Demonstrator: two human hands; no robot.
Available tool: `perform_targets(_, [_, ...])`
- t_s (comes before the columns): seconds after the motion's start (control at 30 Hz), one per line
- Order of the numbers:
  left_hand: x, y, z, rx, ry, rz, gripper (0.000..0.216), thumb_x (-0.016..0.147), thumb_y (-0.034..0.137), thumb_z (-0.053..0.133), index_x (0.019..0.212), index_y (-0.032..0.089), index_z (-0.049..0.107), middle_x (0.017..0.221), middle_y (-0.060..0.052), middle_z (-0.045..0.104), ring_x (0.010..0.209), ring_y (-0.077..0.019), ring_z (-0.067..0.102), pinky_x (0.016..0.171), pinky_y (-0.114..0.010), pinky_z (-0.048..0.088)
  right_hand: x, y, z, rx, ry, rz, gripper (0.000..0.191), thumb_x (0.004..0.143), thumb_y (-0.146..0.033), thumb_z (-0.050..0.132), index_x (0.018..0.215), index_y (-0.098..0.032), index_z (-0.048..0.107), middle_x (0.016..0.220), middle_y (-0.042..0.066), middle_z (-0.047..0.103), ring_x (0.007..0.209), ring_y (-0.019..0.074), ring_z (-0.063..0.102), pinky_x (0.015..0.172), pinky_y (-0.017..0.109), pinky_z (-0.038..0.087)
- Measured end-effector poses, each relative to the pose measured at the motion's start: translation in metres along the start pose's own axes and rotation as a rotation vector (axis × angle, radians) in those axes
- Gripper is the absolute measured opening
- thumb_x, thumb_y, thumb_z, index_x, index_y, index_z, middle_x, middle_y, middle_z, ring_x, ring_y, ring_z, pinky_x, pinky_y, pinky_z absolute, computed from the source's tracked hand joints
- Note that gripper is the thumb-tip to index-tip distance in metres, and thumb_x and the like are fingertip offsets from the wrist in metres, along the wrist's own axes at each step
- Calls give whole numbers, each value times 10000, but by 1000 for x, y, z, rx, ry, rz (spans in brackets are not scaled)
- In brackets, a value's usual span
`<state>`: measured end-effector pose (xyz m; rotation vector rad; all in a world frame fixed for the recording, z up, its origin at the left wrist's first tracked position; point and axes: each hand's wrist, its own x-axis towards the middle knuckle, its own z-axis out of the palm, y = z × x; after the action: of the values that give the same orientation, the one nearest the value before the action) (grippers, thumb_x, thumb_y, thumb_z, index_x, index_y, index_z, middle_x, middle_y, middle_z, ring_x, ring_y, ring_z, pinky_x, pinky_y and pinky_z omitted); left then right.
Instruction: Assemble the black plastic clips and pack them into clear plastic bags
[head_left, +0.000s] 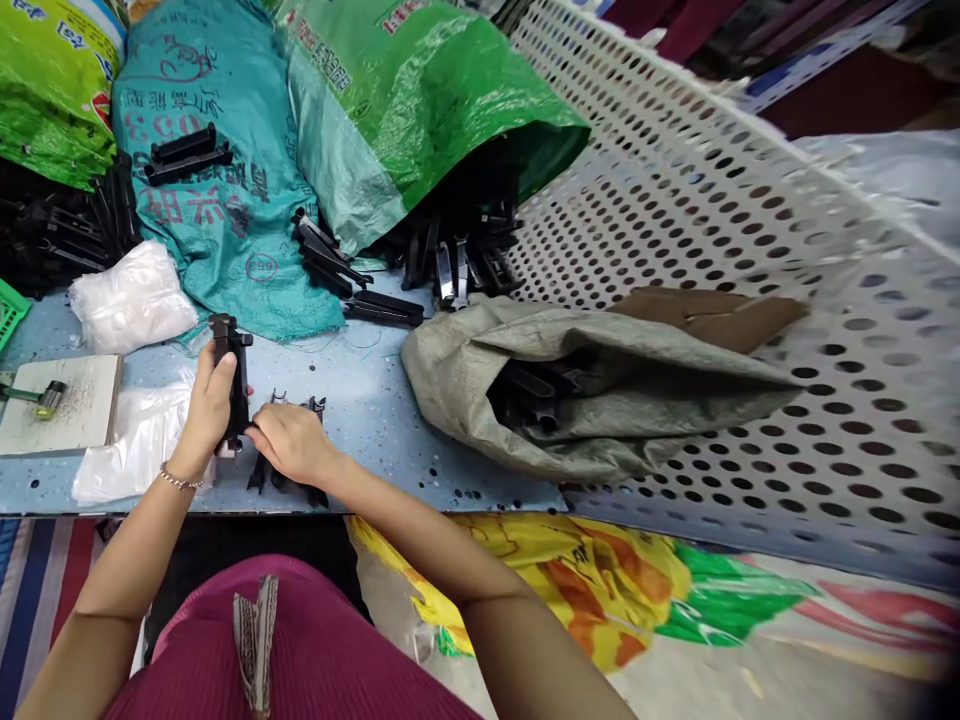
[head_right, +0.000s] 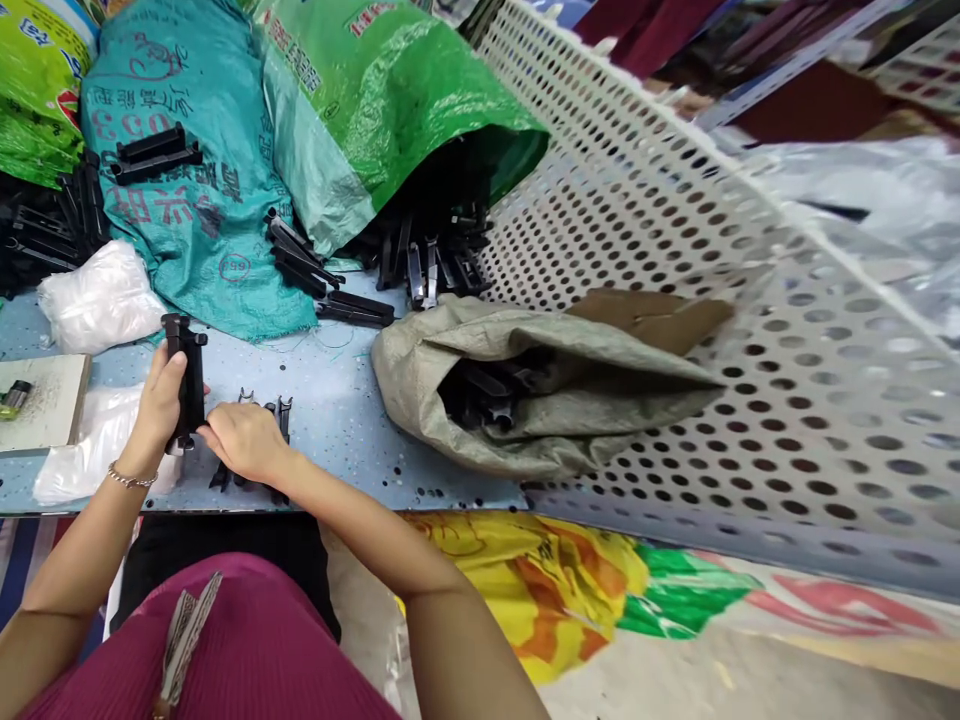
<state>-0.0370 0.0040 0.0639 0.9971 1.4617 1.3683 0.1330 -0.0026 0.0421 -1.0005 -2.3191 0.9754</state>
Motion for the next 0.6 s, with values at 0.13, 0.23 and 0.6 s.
perform_targets(0.13, [4,-21,-10,395,-4,73,443,997,556,458,1194,199,628,882,-65,670,768,-229,677,668,-310,509,21,23,-9,-21,-134,109,386,1099,-396,358,860,-203,591,747,10,662,686,150,611,661,264,401])
perform_targets(0.23, [-9,-39,-12,895,-94,3,402,1036,447,377,1030,174,671,791,-104,690,783,-294,701,719,-360,493,76,64,-51,-161,135,282,284,1098,-289,371,1038,-167,620,897,48,701,809,156,631,732,264,416])
perform_targets(0.6, [-33,-54,8,598,-154,182,497,1006,517,480,1389,211,557,1291,-171,649,1204,-297,642,1044,-471,498,141,103,-116,-490,430,365,209,992,-153,594,1192,-95,607,1234,214,635,1139,267,559,943,388,403])
